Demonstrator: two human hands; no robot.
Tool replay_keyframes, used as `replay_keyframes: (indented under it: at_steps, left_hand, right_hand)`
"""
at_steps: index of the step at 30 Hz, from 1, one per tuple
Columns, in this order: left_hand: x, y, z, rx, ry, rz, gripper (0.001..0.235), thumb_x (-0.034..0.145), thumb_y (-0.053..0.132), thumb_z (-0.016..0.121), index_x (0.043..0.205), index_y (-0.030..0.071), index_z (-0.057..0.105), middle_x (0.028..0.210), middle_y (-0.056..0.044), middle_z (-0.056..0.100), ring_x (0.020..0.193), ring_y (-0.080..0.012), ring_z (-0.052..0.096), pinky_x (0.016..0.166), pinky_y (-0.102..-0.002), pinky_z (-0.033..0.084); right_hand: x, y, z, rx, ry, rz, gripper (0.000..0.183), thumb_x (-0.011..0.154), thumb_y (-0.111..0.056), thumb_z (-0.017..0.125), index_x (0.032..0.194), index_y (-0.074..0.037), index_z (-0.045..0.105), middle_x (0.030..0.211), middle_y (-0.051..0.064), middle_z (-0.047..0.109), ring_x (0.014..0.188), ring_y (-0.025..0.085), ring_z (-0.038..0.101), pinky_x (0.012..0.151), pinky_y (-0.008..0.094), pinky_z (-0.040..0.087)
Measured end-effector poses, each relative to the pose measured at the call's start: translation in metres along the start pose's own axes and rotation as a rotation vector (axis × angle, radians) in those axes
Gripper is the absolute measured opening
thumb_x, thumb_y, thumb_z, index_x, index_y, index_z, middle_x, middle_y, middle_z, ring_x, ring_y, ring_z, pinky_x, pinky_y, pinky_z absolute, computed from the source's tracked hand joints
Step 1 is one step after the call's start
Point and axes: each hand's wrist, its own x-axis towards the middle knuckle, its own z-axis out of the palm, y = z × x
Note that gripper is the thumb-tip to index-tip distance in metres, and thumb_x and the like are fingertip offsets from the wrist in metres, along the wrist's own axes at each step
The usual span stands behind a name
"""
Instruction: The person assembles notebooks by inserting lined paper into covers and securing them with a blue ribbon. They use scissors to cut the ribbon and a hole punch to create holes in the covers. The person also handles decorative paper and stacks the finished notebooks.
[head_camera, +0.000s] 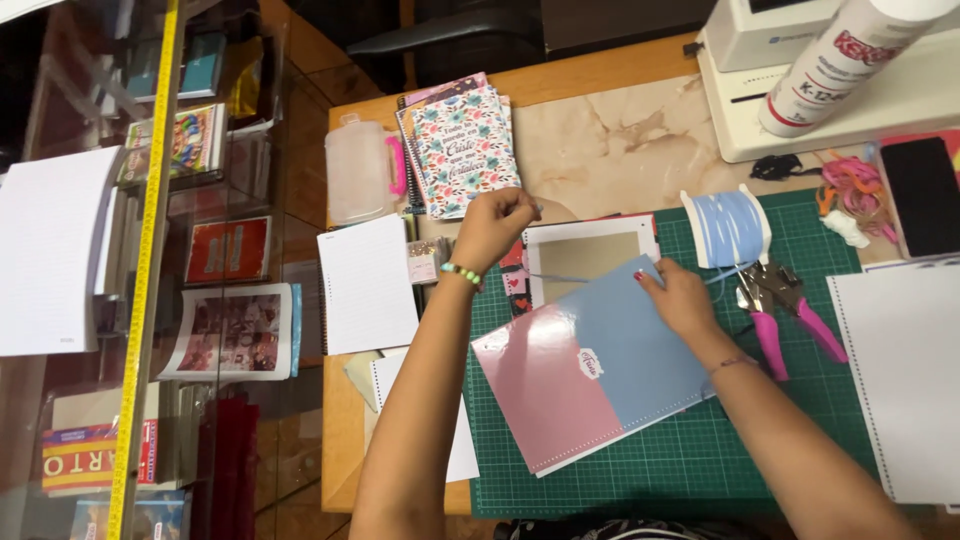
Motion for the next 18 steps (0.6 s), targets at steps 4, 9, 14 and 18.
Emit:
replay_keyframes:
  at_steps: [4, 9, 14, 18]
  left_hand:
    - [-0.024, 0.021, 0.006, -0.134, -0.016, -0.048, 0.014, 0.079, 0.018, 0.065, 0.084, 0.015, 0.077, 0.051, 0.004, 0.051, 0.056, -0.0090, 0.053, 0.061, -0.023, 0.047]
    - [-0.047, 0.031, 0.013, -0.527, -0.029, -0.091, 0.011, 0.086, 0.005, 0.064, 0.088, 0.000, 0.073, 0.047, 0.001, 0.043, 0.043, -0.0027, 0.038, 0.040, -0.015, 0.030]
    - [-0.070, 0.044, 0.041, -0.623, 0.006, -0.078, 0.010, 0.089, 0.005, 0.063, 0.090, -0.001, 0.071, 0.048, 0.001, 0.044, 0.044, -0.0022, 0.038, 0.041, -0.015, 0.028]
    - [-0.079, 0.048, 0.064, -0.687, 0.046, -0.053, 0.011, 0.088, 0.001, 0.061, 0.090, -0.002, 0.072, 0.048, -0.002, 0.043, 0.042, -0.0035, 0.036, 0.041, -0.016, 0.028]
  right_hand:
    - [-0.010, -0.016, -0.004, -0.188, 0.057, -0.056, 0.040, 0.098, -0.040, 0.066, 0.109, -0.002, 0.071, 0.098, 0.023, 0.076, 0.097, 0.040, 0.074, 0.081, 0.049, 0.060]
    - [-0.033, -0.034, -0.006, -0.458, 0.302, -0.227, 0.039, 0.090, -0.042, 0.069, 0.106, -0.007, 0.070, 0.100, 0.012, 0.066, 0.095, 0.035, 0.066, 0.077, 0.047, 0.056]
    - [-0.054, -0.025, 0.002, -0.361, 0.322, -0.267, 0.044, 0.091, -0.034, 0.069, 0.122, -0.004, 0.066, 0.119, 0.014, 0.061, 0.105, 0.037, 0.061, 0.086, 0.050, 0.052]
    - [-0.071, -0.014, -0.001, -0.296, 0.377, -0.396, 0.048, 0.088, -0.026, 0.069, 0.131, -0.006, 0.063, 0.127, 0.014, 0.059, 0.111, 0.036, 0.059, 0.089, 0.047, 0.050]
